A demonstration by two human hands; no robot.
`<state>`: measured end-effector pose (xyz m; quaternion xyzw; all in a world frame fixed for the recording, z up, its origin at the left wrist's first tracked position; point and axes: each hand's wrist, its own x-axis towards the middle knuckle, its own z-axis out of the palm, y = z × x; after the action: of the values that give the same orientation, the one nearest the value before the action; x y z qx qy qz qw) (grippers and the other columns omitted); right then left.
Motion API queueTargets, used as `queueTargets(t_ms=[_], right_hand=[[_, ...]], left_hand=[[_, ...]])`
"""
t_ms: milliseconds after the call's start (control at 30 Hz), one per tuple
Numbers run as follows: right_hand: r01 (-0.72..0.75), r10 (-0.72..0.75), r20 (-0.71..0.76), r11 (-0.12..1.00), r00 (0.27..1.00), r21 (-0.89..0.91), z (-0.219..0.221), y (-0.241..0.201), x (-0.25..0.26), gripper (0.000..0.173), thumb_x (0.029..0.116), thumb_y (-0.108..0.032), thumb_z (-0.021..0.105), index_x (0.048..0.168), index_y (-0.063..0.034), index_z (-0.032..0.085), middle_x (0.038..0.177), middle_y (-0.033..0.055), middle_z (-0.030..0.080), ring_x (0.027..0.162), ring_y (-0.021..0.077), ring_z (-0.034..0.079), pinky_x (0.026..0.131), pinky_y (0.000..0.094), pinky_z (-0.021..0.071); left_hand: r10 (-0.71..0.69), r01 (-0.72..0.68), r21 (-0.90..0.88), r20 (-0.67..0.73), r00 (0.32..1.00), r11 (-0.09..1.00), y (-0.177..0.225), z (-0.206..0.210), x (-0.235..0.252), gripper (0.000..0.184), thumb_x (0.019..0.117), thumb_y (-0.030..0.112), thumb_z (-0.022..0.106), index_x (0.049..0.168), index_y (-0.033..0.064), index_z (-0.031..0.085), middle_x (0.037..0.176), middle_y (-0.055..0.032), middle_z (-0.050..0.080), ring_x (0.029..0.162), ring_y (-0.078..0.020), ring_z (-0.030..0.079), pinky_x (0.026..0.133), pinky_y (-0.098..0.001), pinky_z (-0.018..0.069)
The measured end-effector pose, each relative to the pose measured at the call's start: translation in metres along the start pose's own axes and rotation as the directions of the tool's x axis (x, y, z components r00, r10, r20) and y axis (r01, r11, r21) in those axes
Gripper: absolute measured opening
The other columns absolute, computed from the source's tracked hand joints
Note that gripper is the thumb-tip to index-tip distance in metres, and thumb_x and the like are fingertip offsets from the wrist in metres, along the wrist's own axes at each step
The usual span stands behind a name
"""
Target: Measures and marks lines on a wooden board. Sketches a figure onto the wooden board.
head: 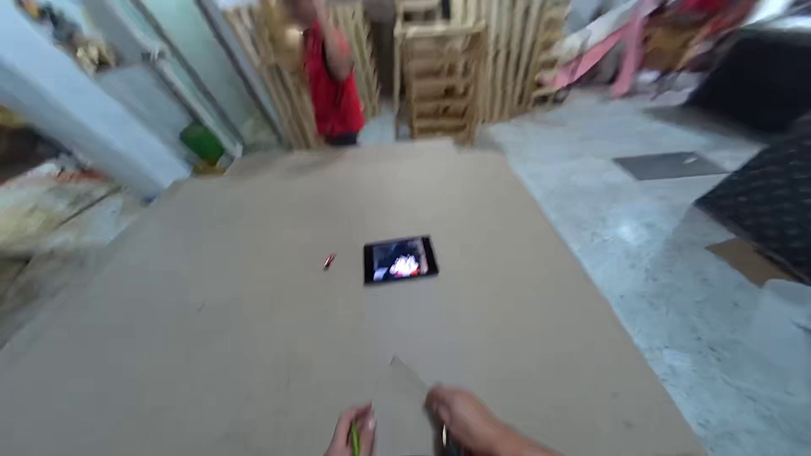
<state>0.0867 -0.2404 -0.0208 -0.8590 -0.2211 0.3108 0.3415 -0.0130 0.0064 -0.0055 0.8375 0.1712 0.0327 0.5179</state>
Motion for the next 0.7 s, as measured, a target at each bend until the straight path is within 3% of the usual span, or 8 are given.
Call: queueTargets(t_ms=[67,167,267,333,433,567,633,700], right_hand=[[-0.176,0.185,-0.09,0.98,0.979,0.091,0.002,0.004,0.034,0.036,0.1088,-0.034,0.041,0.133,-0.0168,0.062,0.107,0.0102,0.073,0.097,0.0258,0.072,0.087,0.0505,0.0585],[-0.286,0.319,-0.237,0.945,0.918,0.161,0.001,0.004,0.071,0.041,0.1094,-0.042,0.039,0.129,-0.0163,0.064,0.096,0.0057,0.073,0.089,0.021,0.072,0.083,0.0459,0.059],[-0.34,0.378,-0.325,0.925,0.867,0.168,-0.001,-0.006,0.11,0.04,0.11,-0.042,0.039,0.121,-0.0164,0.068,0.089,0.0042,0.073,0.086,0.0205,0.072,0.082,0.0458,0.0582],[-0.368,0.409,-0.373,0.912,0.833,0.178,-0.004,-0.011,0.141,0.037,0.1102,-0.038,0.04,0.12,-0.0149,0.067,0.089,0.0071,0.073,0.087,0.0241,0.072,0.08,0.0496,0.0587],[-0.4,0.444,-0.423,0.896,0.79,0.194,-0.004,-0.009,0.182,0.034,0.1096,-0.032,0.04,0.123,-0.014,0.065,0.095,0.008,0.075,0.09,0.0261,0.074,0.08,0.0525,0.0596],[-0.437,0.46,-0.473,0.884,0.752,0.164,-0.022,-0.013,0.23,0.039,0.1088,-0.045,0.042,0.122,-0.0187,0.068,0.094,0.0086,0.075,0.09,0.0291,0.073,0.078,0.0555,0.0579],[-0.43,0.432,-0.524,0.893,0.734,0.134,-0.031,-0.015,0.245,0.041,0.1087,-0.048,0.042,0.114,-0.0191,0.071,0.088,0.0081,0.074,0.085,0.029,0.073,0.074,0.0558,0.0568],[-0.365,0.357,-0.606,0.924,0.71,0.117,-0.032,-0.011,0.253,0.038,0.1078,-0.04,0.046,0.103,-0.0167,0.074,0.084,0.0057,0.074,0.082,0.0248,0.072,0.073,0.0525,0.057]], left_hand=[[-0.031,0.031,-0.012,-0.022,0.999,0.999,-0.031,-0.014,0.0,0.03,0.1026,0.025,0.061,0.127,0.0069,0.067,0.115,-0.0059,0.074,0.1,-0.0132,0.073,0.088,-0.0373,0.0626],[-0.072,0.074,0.068,-0.034,0.997,0.995,-0.069,-0.04,0.011,0.032,0.102,0.031,0.059,0.125,0.0108,0.069,0.112,-0.0021,0.075,0.095,-0.0095,0.072,0.085,-0.0352,0.0621],[-0.088,0.098,0.209,-0.058,0.994,0.973,-0.092,-0.069,0.028,0.038,0.1031,0.037,0.055,0.129,0.0125,0.068,0.114,-0.0057,0.075,0.095,-0.016,0.073,0.085,-0.0437,0.0612],[-0.059,0.073,0.324,-0.051,0.997,0.943,-0.111,-0.082,0.05,0.046,0.1042,0.04,0.052,0.138,0.0113,0.062,0.13,-0.0081,0.069,0.115,-0.0217,0.069,0.098,-0.0497,0.0569],[0.013,0.002,0.505,-0.025,1.0,0.863,-0.145,-0.087,0.079,0.058,0.1054,0.048,0.041,0.145,0.0093,0.056,0.156,-0.0109,0.05,0.147,-0.0292,0.044,0.12,-0.0498,0.0371],[0.195,-0.136,0.657,-0.018,0.981,0.741,-0.187,-0.083,0.101,0.067,0.1054,0.053,0.029,0.136,0.004,0.063,0.156,-0.0158,0.049,0.149,-0.0345,0.04,0.124,-0.0519,0.0299],[0.237,-0.159,0.638,-0.039,0.971,0.753,-0.188,-0.081,0.1,0.063,0.1057,0.05,0.033,0.133,0.0026,0.065,0.153,-0.0175,0.052,0.147,-0.0358,0.043,0.122,-0.0538,0.0314],[0.274,-0.189,0.614,-0.046,0.961,0.766,-0.188,-0.081,0.098,0.057,0.1067,0.046,0.039,0.135,0.0022,0.062,0.151,-0.0191,0.053,0.146,-0.0367,0.044,0.121,-0.0554,0.0325]])
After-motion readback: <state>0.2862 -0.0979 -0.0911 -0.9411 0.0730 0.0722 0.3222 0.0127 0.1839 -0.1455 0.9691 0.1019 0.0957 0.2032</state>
